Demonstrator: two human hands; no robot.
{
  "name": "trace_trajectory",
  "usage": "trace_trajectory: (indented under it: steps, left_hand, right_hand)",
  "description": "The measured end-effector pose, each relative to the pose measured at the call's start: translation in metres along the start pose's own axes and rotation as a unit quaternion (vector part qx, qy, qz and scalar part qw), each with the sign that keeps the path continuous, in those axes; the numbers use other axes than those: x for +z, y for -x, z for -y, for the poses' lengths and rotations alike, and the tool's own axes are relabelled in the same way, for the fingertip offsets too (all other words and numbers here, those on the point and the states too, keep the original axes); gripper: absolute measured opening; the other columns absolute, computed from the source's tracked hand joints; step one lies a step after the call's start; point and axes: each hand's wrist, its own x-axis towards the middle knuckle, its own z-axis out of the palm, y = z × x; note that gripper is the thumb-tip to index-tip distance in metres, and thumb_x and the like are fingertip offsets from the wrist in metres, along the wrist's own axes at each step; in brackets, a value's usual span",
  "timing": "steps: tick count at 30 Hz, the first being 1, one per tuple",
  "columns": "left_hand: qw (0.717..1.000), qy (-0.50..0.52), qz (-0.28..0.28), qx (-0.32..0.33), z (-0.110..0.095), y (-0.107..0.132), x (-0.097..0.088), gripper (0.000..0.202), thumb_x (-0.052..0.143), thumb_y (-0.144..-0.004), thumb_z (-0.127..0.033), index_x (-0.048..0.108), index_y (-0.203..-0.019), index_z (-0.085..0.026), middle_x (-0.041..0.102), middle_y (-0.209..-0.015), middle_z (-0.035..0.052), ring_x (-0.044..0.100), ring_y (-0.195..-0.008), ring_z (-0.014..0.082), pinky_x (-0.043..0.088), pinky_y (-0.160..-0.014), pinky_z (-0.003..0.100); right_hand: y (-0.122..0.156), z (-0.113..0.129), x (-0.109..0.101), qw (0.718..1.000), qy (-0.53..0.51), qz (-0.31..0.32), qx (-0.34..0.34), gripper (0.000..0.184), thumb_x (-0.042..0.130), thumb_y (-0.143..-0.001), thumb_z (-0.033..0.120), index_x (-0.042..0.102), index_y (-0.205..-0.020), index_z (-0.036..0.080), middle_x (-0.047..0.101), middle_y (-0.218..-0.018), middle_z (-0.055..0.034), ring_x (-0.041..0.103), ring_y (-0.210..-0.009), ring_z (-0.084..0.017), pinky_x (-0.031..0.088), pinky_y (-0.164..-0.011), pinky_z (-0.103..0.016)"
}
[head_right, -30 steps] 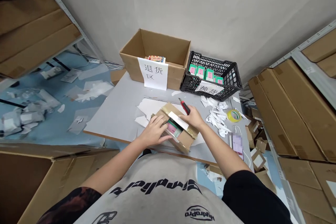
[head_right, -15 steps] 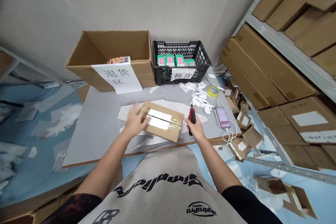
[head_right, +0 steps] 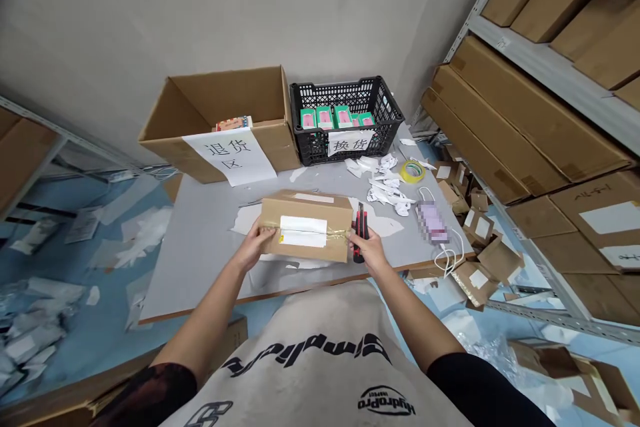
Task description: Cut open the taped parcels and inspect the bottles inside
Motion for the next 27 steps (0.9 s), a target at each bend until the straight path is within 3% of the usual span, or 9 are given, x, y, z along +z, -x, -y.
trace_trajectory:
  steps: [3, 8, 10, 13, 16, 20, 24, 27]
  left_hand:
    - [0.999, -0.033, -0.008, 0.032, 0.023, 0.009, 0.001, 0.085, 0.076, -0.066, -0.034, 0.036, -0.140, -0.029, 0.050, -0.142, 0.0073, 0.046, -0.132, 0.0259, 0.041, -0.107, 0.039]
    - [0.997, -0.039, 0.069, -0.019, 0.052, 0.023, 0.001, 0.098, 0.075, -0.057, -0.021, 0.029, -0.142, -0.032, 0.035, -0.152, 0.0101, 0.045, -0.131, 0.0277, 0.042, -0.103, 0.043]
    - [0.994, -0.003, 0.092, -0.054, 0.047, 0.022, -0.003, 0.092, 0.072, -0.062, -0.028, 0.030, -0.144, -0.034, 0.034, -0.152, 0.0088, 0.049, -0.128, 0.0272, 0.044, -0.101, 0.043]
    - [0.985, 0.055, 0.085, -0.140, 0.030, 0.013, -0.006, 0.077, 0.060, -0.077, -0.052, 0.030, -0.146, -0.036, 0.046, -0.145, 0.0082, 0.054, -0.121, 0.0286, 0.048, -0.095, 0.047]
    - [0.979, 0.055, 0.070, -0.183, 0.018, 0.002, 0.000, 0.074, 0.057, -0.078, -0.066, 0.038, -0.142, -0.036, 0.054, -0.139, 0.0077, 0.056, -0.121, 0.0289, 0.049, -0.093, 0.043]
    - [0.981, 0.035, 0.062, -0.180, 0.019, -0.001, 0.015, 0.078, 0.068, -0.073, -0.064, 0.040, -0.140, -0.036, 0.053, -0.141, 0.0065, 0.055, -0.123, 0.0286, 0.050, -0.090, 0.040]
    - [0.985, 0.015, 0.041, -0.169, 0.021, 0.002, 0.025, 0.078, 0.068, -0.073, -0.065, 0.037, -0.140, -0.040, 0.051, -0.144, 0.0031, 0.051, -0.128, 0.0294, 0.051, -0.088, 0.040]
    - [0.984, 0.004, 0.036, -0.172, 0.017, 0.003, 0.029, 0.079, 0.068, -0.073, -0.065, 0.035, -0.141, -0.042, 0.049, -0.145, 0.0023, 0.049, -0.130, 0.0303, 0.051, -0.087, 0.041]
  right_hand:
    - [-0.013, -0.002, -0.012, 1.000, 0.014, 0.016, 0.008, 0.061, 0.084, -0.058, 0.050, 0.064, -0.106, 0.018, 0.064, -0.064, 0.0023, 0.058, -0.052, -0.012, 0.049, -0.050, -0.025]
    - [-0.029, -0.027, -0.026, 0.996, 0.052, -0.050, 0.047, 0.057, 0.075, -0.061, 0.066, 0.063, -0.092, 0.019, 0.058, -0.053, 0.0045, 0.052, -0.042, -0.012, 0.044, -0.042, -0.025]
    - [-0.036, -0.029, -0.025, 0.995, 0.071, -0.054, 0.033, 0.057, 0.077, -0.059, 0.064, 0.063, -0.090, 0.019, 0.058, -0.053, 0.0048, 0.051, -0.042, -0.012, 0.042, -0.041, -0.025]
    - [-0.047, -0.021, -0.018, 0.995, 0.088, -0.032, 0.014, 0.059, 0.083, -0.053, 0.058, 0.065, -0.094, 0.019, 0.060, -0.055, 0.0044, 0.051, -0.045, -0.012, 0.043, -0.043, -0.025]
    - [-0.055, -0.015, -0.010, 0.994, 0.112, -0.002, 0.014, 0.058, 0.085, -0.050, 0.056, 0.065, -0.090, 0.018, 0.059, -0.053, 0.0043, 0.050, -0.045, -0.013, 0.043, -0.044, -0.026]
    - [-0.060, -0.020, -0.014, 0.993, 0.113, 0.005, 0.017, 0.055, 0.083, -0.053, 0.058, 0.065, -0.087, 0.018, 0.057, -0.052, 0.0040, 0.051, -0.045, -0.013, 0.043, -0.044, -0.026]
    - [-0.070, -0.032, -0.037, 0.995, 0.072, -0.030, 0.059, 0.047, 0.071, -0.067, 0.060, 0.061, -0.089, 0.019, 0.064, -0.064, -0.0001, 0.056, -0.048, -0.013, 0.046, -0.044, -0.025]
    - [-0.083, -0.038, -0.053, 0.991, 0.077, -0.074, 0.080, 0.029, 0.066, -0.072, 0.046, 0.055, -0.081, 0.020, 0.062, -0.062, -0.0002, 0.054, -0.046, -0.012, 0.044, -0.041, -0.023]
